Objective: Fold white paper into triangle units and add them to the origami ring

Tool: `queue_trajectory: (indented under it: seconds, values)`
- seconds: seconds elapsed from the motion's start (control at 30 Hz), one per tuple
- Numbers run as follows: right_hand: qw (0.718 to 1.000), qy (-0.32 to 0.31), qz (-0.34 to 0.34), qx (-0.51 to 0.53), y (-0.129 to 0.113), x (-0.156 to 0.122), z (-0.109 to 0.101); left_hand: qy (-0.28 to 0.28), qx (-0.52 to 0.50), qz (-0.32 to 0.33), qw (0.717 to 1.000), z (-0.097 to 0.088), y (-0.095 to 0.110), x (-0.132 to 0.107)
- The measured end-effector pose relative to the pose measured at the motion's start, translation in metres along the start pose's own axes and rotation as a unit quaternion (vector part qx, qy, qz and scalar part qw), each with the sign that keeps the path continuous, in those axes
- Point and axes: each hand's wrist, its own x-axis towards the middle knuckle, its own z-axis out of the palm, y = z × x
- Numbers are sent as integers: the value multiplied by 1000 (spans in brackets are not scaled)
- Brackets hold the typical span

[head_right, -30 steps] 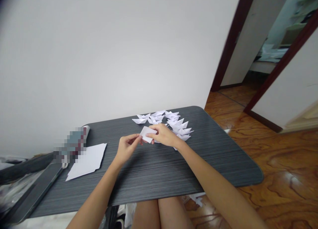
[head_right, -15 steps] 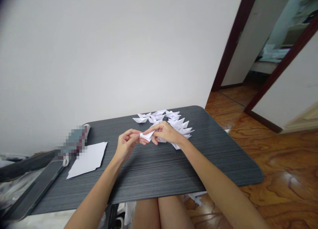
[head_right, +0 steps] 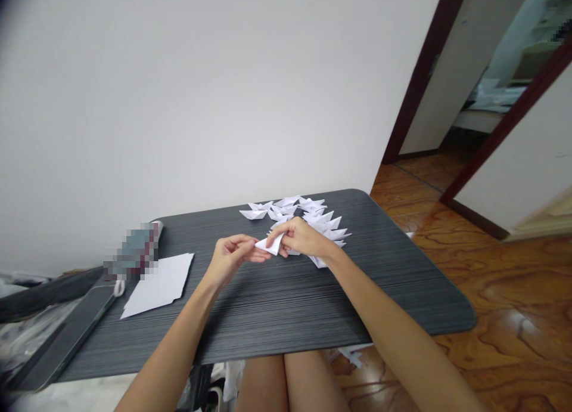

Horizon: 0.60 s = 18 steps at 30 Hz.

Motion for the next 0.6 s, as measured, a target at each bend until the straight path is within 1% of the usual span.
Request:
queue_trajectory:
  seconds: [0.17, 0.43, 0.6]
  values:
    - [1000, -5, -1, -22, 0, -1, -2, 8, 17, -15, 1000, 0, 1, -1]
    - [997, -23, -34, -65, 3, -2, -5, 27, 31, -30, 999, 2, -3, 0]
    - [993, -31, -50, -106, 4, -2, -6, 23, 32, -36, 999, 2, -5, 1]
